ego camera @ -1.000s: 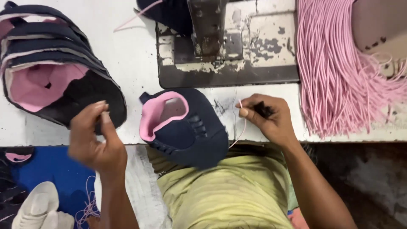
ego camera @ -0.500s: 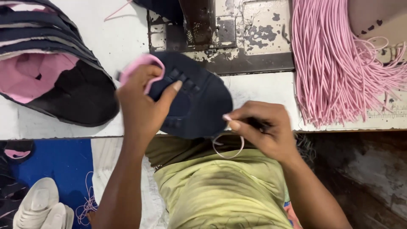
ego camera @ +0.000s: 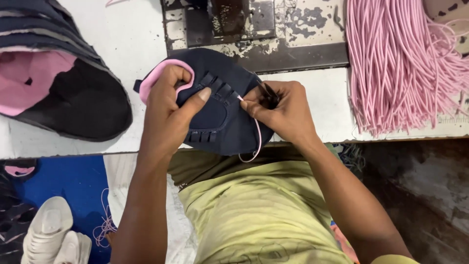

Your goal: Threading laces through the loops of navy blue shoe uppers at a manufacturing workstation.

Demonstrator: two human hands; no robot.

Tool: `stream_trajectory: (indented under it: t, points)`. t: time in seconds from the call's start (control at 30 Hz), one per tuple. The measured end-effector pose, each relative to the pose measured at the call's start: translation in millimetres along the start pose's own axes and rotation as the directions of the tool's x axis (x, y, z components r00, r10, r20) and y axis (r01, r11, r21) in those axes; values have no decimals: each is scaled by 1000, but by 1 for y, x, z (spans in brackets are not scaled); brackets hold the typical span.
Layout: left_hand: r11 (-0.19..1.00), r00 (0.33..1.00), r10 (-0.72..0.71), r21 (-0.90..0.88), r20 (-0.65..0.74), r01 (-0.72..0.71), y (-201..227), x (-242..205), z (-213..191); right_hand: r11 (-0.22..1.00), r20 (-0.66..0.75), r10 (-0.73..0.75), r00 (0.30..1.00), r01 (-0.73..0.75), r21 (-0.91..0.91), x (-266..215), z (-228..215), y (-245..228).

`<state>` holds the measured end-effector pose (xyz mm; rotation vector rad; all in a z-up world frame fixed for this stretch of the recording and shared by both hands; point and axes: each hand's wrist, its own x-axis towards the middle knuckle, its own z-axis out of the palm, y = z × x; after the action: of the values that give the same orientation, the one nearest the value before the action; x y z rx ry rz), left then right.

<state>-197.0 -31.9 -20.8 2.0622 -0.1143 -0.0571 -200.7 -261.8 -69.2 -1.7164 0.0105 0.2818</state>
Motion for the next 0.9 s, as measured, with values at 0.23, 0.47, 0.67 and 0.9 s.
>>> stream_trajectory:
  t: [0.23,0.47,0.67,0.9]
  points:
    - [998,998,-33,-60,47,36,-1,1,-2,1000,57,-17,998,16,18,6,2,-1]
    - [996,998,-52,-72,32,54,2,0,-5,963,63,-266,962,267,-24,6,9,-2]
    - [993,999,43,104,31,-46,4,-2,-2,978,13,-135,991,131,165,9,12,-8]
    - [964,964,157,244,-214,-102,24,-12,22,936,17,-351,936,351,-26,7,16,5]
